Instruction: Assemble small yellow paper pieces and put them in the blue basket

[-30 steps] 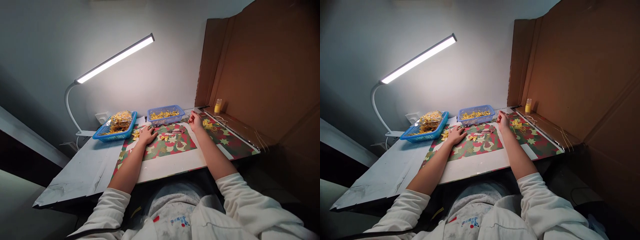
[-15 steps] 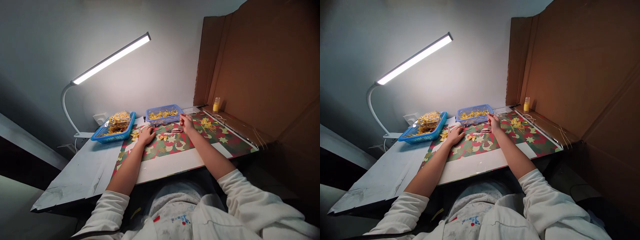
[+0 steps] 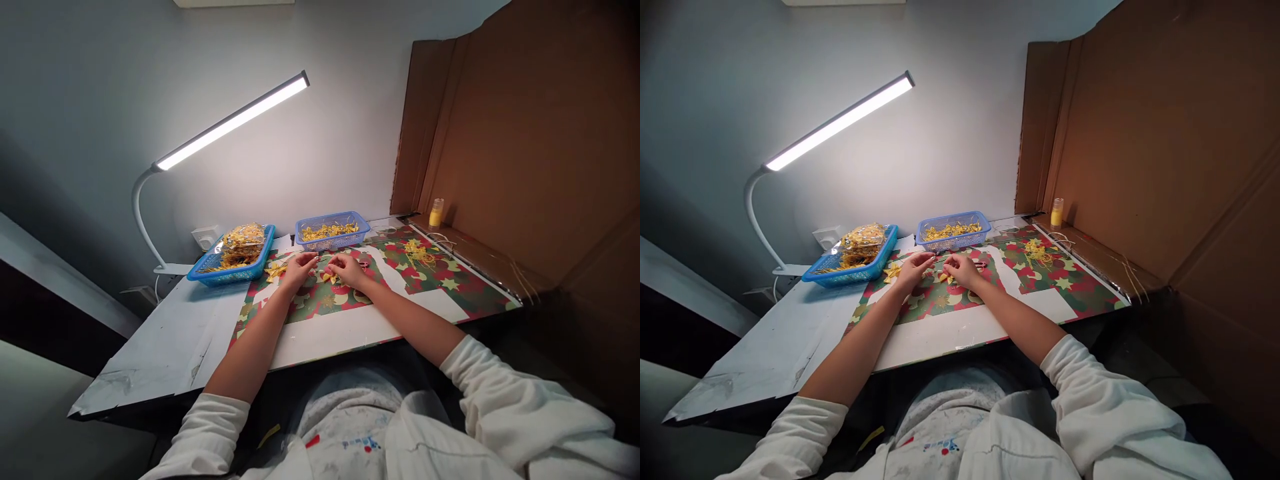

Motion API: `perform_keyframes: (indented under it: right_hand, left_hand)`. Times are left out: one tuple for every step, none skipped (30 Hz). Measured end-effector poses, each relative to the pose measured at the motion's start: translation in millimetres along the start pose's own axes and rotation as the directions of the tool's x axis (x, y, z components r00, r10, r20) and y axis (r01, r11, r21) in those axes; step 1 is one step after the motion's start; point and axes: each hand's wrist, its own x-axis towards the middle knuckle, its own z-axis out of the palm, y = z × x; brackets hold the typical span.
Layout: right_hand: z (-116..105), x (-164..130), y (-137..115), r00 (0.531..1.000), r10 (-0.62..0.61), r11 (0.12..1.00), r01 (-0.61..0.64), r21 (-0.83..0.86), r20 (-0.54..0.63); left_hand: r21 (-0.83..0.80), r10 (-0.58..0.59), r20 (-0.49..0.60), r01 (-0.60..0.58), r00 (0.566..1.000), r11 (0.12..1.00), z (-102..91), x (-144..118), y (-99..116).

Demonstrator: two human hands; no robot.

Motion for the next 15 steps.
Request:
perform_keyframes:
  right_hand:
    - [0,-1,0,1.0,0.004,1.0,-0.004,-0.004,0.023]
    - [1,-2,-1,0.999,0.01,1.0,-0.009,-0.007,0.04]
    - [2,-2,-1,0.998,0.015,1.0,-0.014,-0.01,0.054]
    - [2,-3,-2,0.998,0.018,1.0,-0.017,-0.01,0.061]
    - [3,-4,-3,0.998,0.017,1.0,-0.017,-0.007,0.062]
    - [3,-4,-4,0.998,0.014,1.0,-0.014,-0.004,0.057]
    - [3,-5,-5,0.999,0.011,1.0,-0.011,-0.003,0.052]
    - [2,-5,-6,0.999,0.008,1.0,-0.008,-0.005,0.047]
    - [2,-5,-7,0.999,0.008,1.0,-0.007,-0.01,0.044]
    - [2,-6,-7,0.999,0.008,1.0,-0.008,-0.019,0.043]
    - [1,-6,-8,0.999,0.011,1.0,-0.009,-0.028,0.046]
    - [1,-6,-8,0.999,0.013,0.999,-0.011,-0.04,0.049]
    - [0,-6,-7,0.999,0.013,0.999,-0.01,-0.052,0.05]
    - [0,-6,-7,0.999,0.008,0.998,-0.005,-0.062,0.048]
    - [0,-6,-7,0.999,0.002,0.998,0.001,-0.068,0.046]
  left_hand:
    - [-0.032,-0.006,0.025,0.007,1.0,0.999,3.5,-2,2]
    - [-0.053,-0.01,0.047,0.012,0.999,0.999,6.5,-3,3]
    - [-0.066,-0.011,0.068,0.015,0.998,0.998,8.7,-5,4]
    - [-0.076,-0.011,0.09,0.017,0.996,0.997,10.3,-6,5]
    - [-0.084,-0.01,0.108,0.019,0.994,0.996,11.2,-7,6]
    - [-0.093,-0.011,0.119,0.022,0.993,0.995,11.6,-7,7]
    - [-0.098,-0.016,0.123,0.028,0.992,0.995,11.7,-8,8]
    - [-0.1,-0.025,0.117,0.037,0.993,0.994,11.6,-9,9]
    - [-0.101,-0.037,0.102,0.047,0.994,0.994,11.5,-9,10]
    - [-0.101,-0.047,0.084,0.055,0.995,0.993,11.4,-10,11]
    - [-0.104,-0.055,0.068,0.062,0.996,0.993,11.6,-10,12]
    - [-0.108,-0.061,0.059,0.067,0.996,0.992,11.9,-11,14]
    - [-0.114,-0.066,0.057,0.072,0.996,0.991,12.4,-12,15]
    - [-0.121,-0.07,0.063,0.077,0.996,0.99,13.0,-12,16]
    - [-0.126,-0.073,0.073,0.081,0.995,0.989,13.6,-13,17]
